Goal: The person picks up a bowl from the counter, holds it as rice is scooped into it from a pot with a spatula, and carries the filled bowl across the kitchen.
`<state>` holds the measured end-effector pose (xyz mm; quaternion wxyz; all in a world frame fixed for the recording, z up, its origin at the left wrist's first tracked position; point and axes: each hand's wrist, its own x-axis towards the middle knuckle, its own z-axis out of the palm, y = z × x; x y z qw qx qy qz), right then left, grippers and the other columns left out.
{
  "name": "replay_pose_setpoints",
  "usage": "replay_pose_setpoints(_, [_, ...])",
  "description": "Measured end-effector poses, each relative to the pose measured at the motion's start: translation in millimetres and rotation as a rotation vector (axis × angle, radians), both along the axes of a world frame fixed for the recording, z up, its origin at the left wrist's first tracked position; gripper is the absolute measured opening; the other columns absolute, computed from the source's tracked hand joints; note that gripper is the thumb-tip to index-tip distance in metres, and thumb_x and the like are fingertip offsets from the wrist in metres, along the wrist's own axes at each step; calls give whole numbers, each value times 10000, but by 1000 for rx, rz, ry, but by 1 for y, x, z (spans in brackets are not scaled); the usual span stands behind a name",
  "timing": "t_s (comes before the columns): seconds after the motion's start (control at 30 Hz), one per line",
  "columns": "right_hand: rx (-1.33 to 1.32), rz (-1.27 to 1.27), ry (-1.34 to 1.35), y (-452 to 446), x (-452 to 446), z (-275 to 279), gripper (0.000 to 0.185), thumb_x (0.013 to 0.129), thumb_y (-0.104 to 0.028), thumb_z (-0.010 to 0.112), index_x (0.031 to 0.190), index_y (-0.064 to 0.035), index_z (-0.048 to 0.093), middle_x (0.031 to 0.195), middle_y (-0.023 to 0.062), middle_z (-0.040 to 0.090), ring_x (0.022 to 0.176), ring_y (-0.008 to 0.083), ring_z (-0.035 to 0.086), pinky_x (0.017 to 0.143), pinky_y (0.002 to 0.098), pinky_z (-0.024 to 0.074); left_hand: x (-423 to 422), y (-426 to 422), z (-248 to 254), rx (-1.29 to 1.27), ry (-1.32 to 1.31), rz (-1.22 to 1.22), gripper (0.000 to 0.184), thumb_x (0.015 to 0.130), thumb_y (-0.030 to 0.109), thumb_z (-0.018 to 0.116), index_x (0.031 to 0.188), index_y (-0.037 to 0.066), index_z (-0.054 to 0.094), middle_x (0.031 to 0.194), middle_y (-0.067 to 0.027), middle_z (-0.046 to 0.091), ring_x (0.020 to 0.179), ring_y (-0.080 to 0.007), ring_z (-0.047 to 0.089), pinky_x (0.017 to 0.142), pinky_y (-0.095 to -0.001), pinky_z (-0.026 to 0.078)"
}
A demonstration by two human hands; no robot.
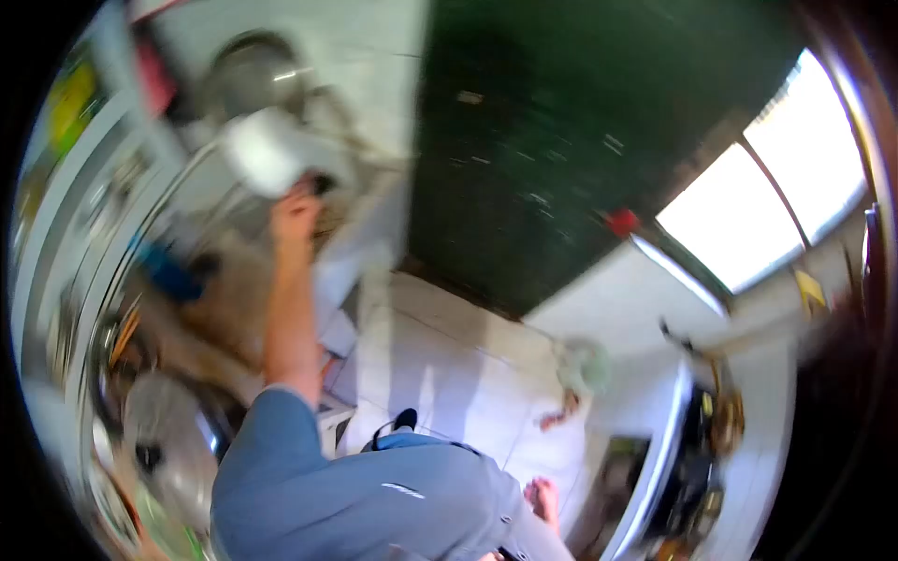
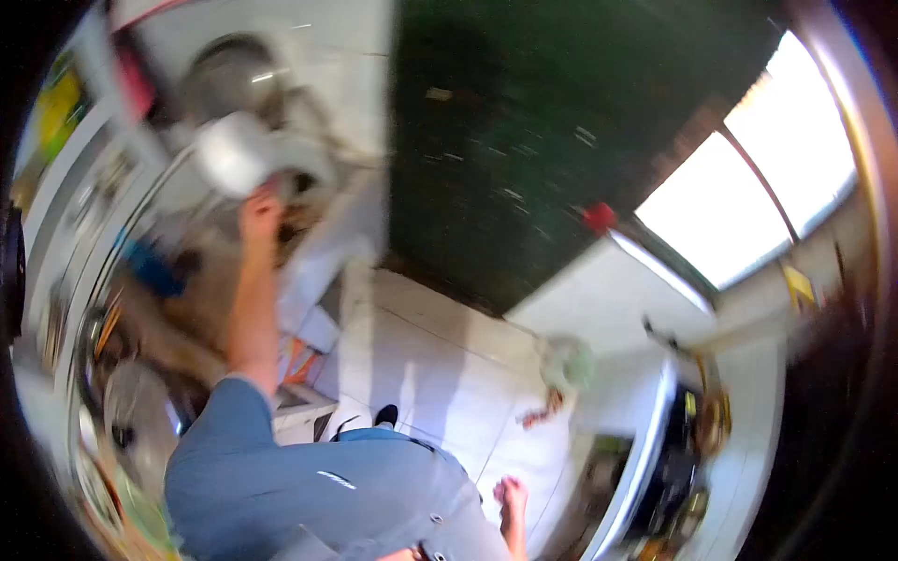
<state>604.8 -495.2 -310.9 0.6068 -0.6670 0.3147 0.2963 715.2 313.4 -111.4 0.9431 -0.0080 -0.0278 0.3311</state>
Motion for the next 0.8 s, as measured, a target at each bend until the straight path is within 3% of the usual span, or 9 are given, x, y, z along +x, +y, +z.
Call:
replay_pose_setpoints(0.07, [-152,-42,-46,24,-24,24,173,860,-114,593,987,3,596,768,99,621,615,190,603,528,314,516,8,-31,18,-29,147,-63,189,883,20,399,1034,-11,508,751,-77,497,578,-132,427,497,-228,379])
replay_pose_setpoints(0.13, [-93,-81,-59,26,-31,21,170,857,-94,608,988,14,595,747,87,612,592,160,578,501,273,488,35,-17,-21,-71,-300,-429,282,945,80,370,1184,-20,482,742,-60,507,522,-94,405,464,-227,384])
replay_pose_setpoints(0.17, [-152,-90,-60,26,-44,23,162,854,-98,606,964,20,599,734,80,605,575,145,559,486,257,461,34,-27,-34,-127,12,-287,363,959,103,362,1300,-11,419,759,-44,514,507,-69,409,441,-205,404])
replay_pose_setpoints(0.2, [-142,-54,-89,21,-52,19,159,848,-102,600,950,20,606,736,76,602,562,134,544,481,245,447,49,-16,-72,-112,-204,-404,412,966,119,355,1362,3,363,726,-20,496,474,-52,409,427,-189,427])
replay_pose_setpoints(0.23, [-177,-93,-80,18,-58,17,159,838,-125,607,920,12,610,741,69,599,565,129,551,479,239,445,46,-54,-59,-143,-51,-405,405,967,131,364,1352,5,375,726,4,488,443,-48,402,429,-192,440])
replay_pose_setpoints(0.3, [-228,-158,-67,10,-86,10,186,828,-166,627,927,-9,610,768,65,608,584,121,563,484,236,454,55,-58,-139,-94,-202,-577,355,962,155,383,1286,24,442,765,15,482,538,-66,458,481,-222,450])
replay_pose_setpoints(0.57, [-127,-457,-49,-37,-176,-9,229,805,-206,637,946,-26,640,746,54,633,589,124,577,501,280,460,22,-308,-114,-158,48,-1021,75,897,101,468,844,99,415,731,15,423,611,-79,503,539,-216,444])
replay_pose_setpoints(0.7, [-147,-534,-9,-85,-224,-24,217,797,-205,638,931,-34,645,734,49,637,591,135,585,525,277,465,4,-416,-120,70,209,-1328,58,908,114,487,892,83,440,766,21,442,650,-40,508,572,-195,485])
replay_pose_setpoints(0.8, [-250,-556,-41,-118,-247,-39,211,801,-191,629,948,-42,630,803,44,618,639,117,574,532,247,470,-5,-502,-113,655,429,-1245,186,886,100,555,1060,41,527,856,-6,576,640,-57,541,485,-182,487])
